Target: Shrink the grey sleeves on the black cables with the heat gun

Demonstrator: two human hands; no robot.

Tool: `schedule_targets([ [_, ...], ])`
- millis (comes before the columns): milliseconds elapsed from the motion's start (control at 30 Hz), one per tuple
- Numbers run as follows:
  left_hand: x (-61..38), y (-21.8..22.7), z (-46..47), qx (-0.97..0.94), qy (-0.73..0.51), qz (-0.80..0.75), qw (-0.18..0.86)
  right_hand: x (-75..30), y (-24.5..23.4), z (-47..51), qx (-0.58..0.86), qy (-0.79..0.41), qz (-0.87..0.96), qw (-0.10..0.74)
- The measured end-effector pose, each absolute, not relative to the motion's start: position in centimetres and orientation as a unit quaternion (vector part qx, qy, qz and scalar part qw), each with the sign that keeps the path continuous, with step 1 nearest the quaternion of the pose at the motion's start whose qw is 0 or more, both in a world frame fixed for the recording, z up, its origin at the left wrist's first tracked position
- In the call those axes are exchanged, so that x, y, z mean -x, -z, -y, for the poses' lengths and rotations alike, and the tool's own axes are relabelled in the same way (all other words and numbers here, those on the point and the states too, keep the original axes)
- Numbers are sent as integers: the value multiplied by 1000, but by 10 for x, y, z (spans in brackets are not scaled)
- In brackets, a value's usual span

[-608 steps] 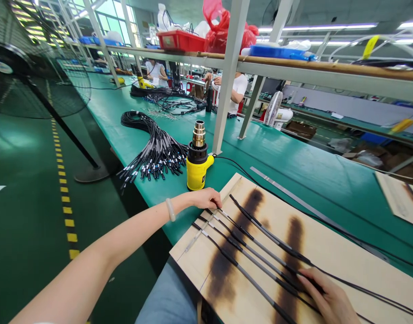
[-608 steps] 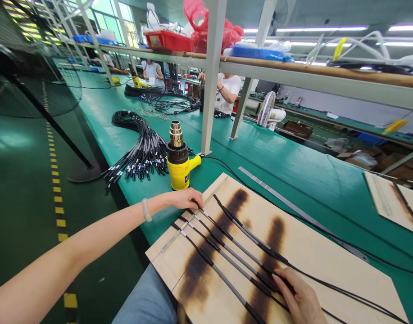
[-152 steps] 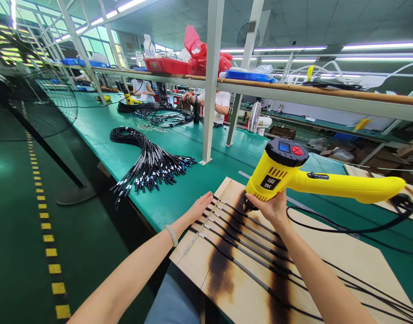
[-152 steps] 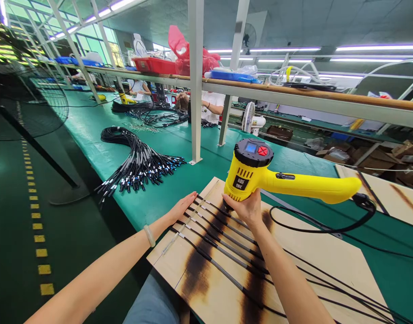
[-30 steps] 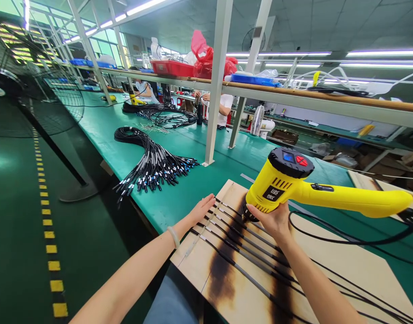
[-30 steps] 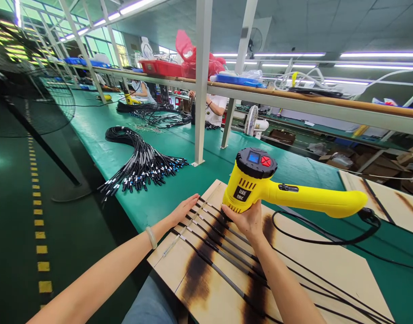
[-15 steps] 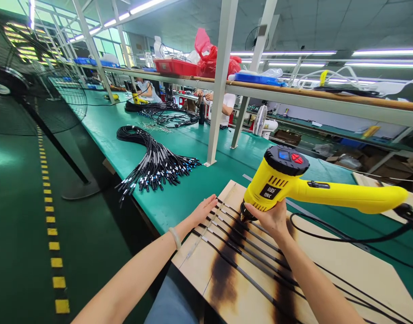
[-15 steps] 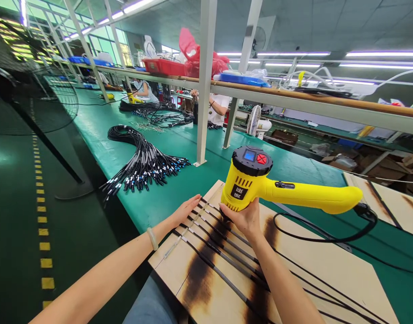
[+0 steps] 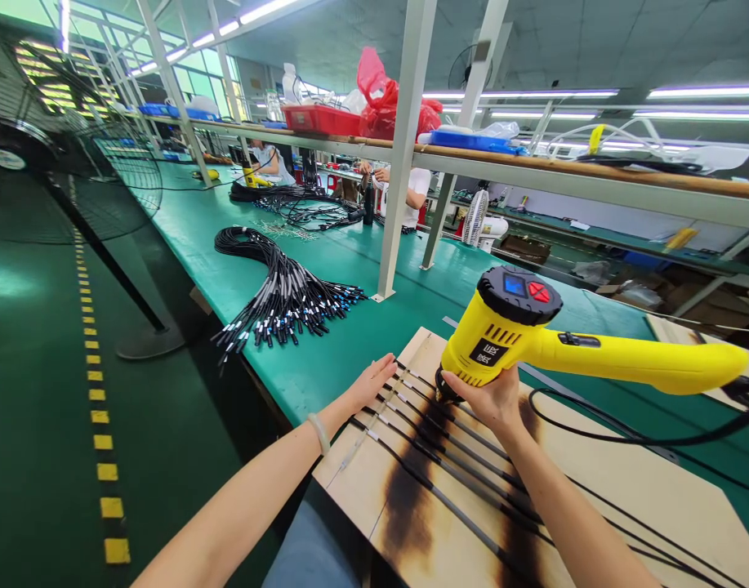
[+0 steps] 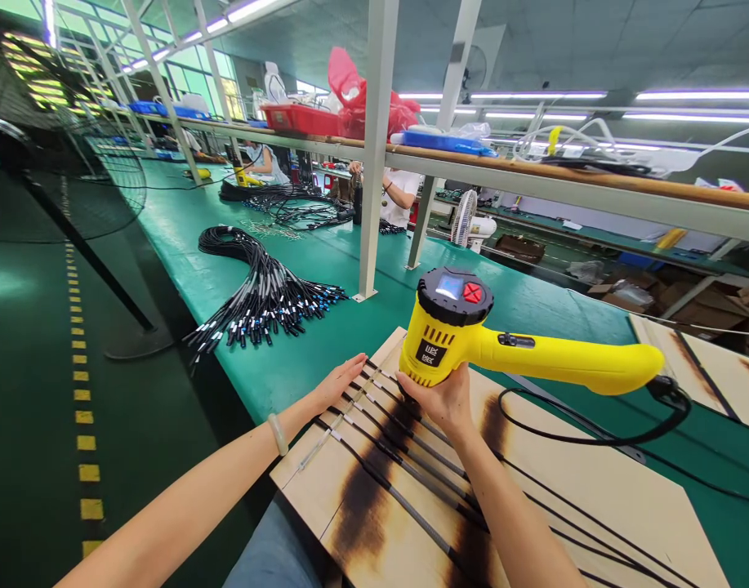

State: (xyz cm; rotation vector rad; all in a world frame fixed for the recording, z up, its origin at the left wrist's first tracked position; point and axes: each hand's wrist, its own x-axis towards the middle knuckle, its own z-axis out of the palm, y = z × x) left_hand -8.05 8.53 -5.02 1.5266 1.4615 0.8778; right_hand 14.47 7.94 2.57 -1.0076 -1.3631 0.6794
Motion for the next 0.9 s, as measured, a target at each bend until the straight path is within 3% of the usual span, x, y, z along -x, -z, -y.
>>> schedule_targets([
  [900, 82, 56, -88, -604, -358, -581, 412, -146, -39, -71, 431, -219, 637, 601],
])
